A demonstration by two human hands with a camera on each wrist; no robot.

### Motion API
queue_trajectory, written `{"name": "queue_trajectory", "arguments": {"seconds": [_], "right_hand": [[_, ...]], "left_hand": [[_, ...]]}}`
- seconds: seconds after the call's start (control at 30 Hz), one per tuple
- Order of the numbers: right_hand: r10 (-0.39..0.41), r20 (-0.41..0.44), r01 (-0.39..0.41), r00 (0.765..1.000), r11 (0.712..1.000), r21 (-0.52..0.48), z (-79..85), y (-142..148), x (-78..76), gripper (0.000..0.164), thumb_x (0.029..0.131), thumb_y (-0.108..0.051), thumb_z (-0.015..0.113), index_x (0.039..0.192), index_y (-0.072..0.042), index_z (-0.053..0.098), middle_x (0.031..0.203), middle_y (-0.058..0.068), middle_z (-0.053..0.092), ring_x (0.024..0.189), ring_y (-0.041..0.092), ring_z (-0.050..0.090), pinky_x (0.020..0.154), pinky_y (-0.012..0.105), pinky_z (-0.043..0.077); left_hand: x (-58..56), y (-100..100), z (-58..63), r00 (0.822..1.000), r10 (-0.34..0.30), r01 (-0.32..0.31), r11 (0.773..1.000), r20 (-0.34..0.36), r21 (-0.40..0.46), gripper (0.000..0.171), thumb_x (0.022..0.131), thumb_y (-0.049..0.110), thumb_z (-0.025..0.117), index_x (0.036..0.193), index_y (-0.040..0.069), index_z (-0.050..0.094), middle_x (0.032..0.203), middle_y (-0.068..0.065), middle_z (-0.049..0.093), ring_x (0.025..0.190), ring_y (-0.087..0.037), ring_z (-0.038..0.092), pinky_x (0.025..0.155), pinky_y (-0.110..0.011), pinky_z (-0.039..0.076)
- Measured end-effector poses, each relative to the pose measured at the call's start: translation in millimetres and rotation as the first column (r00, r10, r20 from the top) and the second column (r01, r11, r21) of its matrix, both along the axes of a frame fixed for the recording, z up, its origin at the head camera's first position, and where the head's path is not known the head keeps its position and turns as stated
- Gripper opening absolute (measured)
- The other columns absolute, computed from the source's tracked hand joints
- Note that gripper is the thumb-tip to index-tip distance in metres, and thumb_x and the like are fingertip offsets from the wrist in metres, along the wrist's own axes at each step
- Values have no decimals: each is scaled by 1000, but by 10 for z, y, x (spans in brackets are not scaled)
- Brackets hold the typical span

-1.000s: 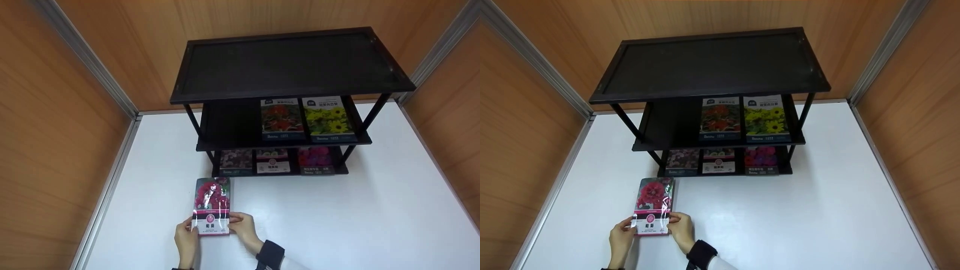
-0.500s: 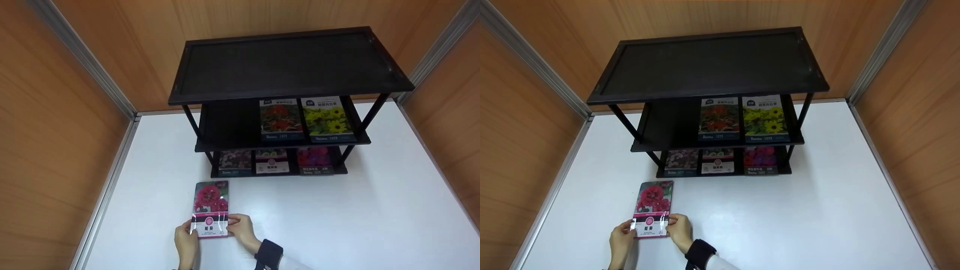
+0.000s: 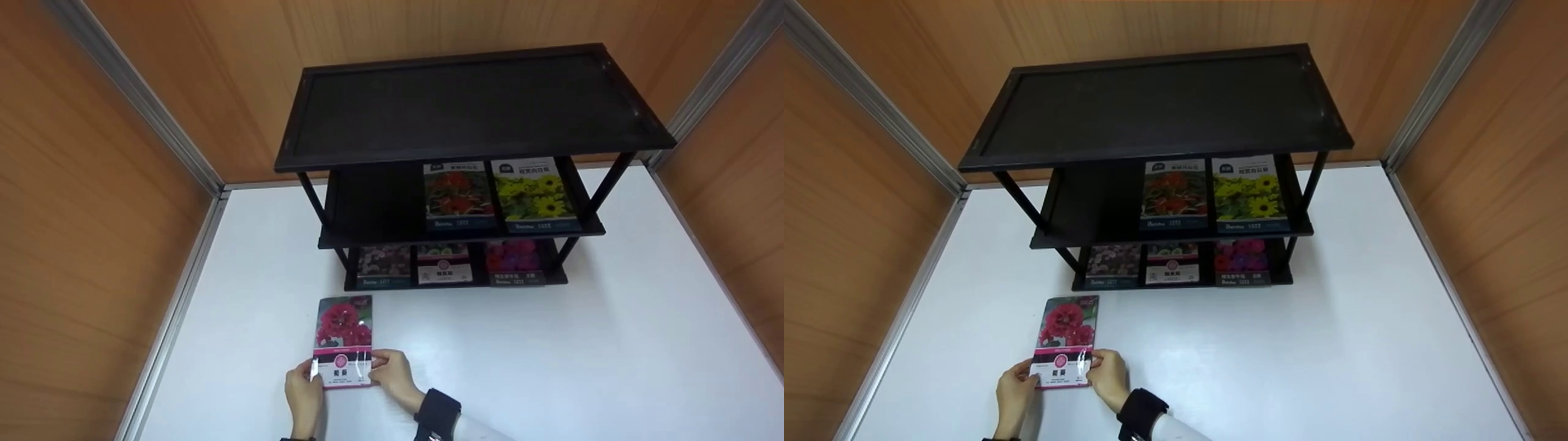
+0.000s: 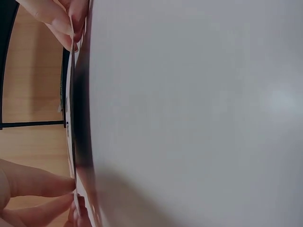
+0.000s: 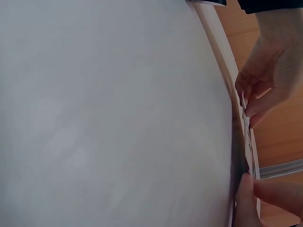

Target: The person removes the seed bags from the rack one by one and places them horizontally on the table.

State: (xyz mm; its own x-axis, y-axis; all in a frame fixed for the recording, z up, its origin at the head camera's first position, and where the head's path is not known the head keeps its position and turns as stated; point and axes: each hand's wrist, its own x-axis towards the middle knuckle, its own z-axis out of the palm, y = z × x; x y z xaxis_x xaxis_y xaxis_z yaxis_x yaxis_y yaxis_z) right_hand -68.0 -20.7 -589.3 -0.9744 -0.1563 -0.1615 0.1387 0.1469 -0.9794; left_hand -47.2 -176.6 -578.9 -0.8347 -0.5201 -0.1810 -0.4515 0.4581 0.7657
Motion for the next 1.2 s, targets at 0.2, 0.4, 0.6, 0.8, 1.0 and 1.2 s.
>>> {"name": "queue_trajectory", "arguments": {"seconds": [0.2,0.4,0.6,0.8,1.0,1.2], "right_hand": [[11,-7,-10,1000,999,31,1,5,-7,42,56,16,53,97,18,57,69,17,59,56,6,48,49,18,43],[26,10,-26,1000,999,23,26,5,-13,45,54,16,52,98,18,57,69,17,59,57,6,48,49,17,41],[56,40,-57,998,998,26,78,13,-26,45,56,14,54,100,19,55,73,16,59,64,13,54,55,20,46],[86,77,-88,993,996,20,115,52,-45,42,57,12,55,98,18,56,76,15,57,70,16,53,58,25,49],[163,44,-162,986,987,-21,375,158,-32,33,64,12,54,95,19,56,82,26,58,75,26,57,65,27,49],[194,-84,-191,977,981,38,280,273,-133,24,72,9,55,95,11,61,85,21,60,77,26,58,66,23,47]], "left_hand": [[-6,-5,11,1000,-9,9,1000,-14,6,35,75,-11,48,109,-21,48,103,-35,48,104,-49,44,86,-52,37],[3,13,13,999,-4,4,1000,-42,12,35,75,-11,47,109,-23,47,104,-36,45,104,-50,43,86,-53,37],[-16,32,31,1000,-4,4,1000,8,-5,35,78,-9,46,111,-22,45,106,-35,43,105,-50,42,86,-51,38],[-15,40,25,1000,-7,6,998,-21,-56,37,77,-7,51,111,-20,46,101,-34,44,99,-48,43,82,-51,37],[-36,93,27,997,-24,17,994,-67,-104,39,76,-3,56,111,-17,48,98,-29,44,93,-40,39,75,-46,33],[-85,165,66,990,-95,81,988,-102,-129,41,78,0,58,113,-17,47,102,-28,43,97,-40,40,79,-47,35]]}}
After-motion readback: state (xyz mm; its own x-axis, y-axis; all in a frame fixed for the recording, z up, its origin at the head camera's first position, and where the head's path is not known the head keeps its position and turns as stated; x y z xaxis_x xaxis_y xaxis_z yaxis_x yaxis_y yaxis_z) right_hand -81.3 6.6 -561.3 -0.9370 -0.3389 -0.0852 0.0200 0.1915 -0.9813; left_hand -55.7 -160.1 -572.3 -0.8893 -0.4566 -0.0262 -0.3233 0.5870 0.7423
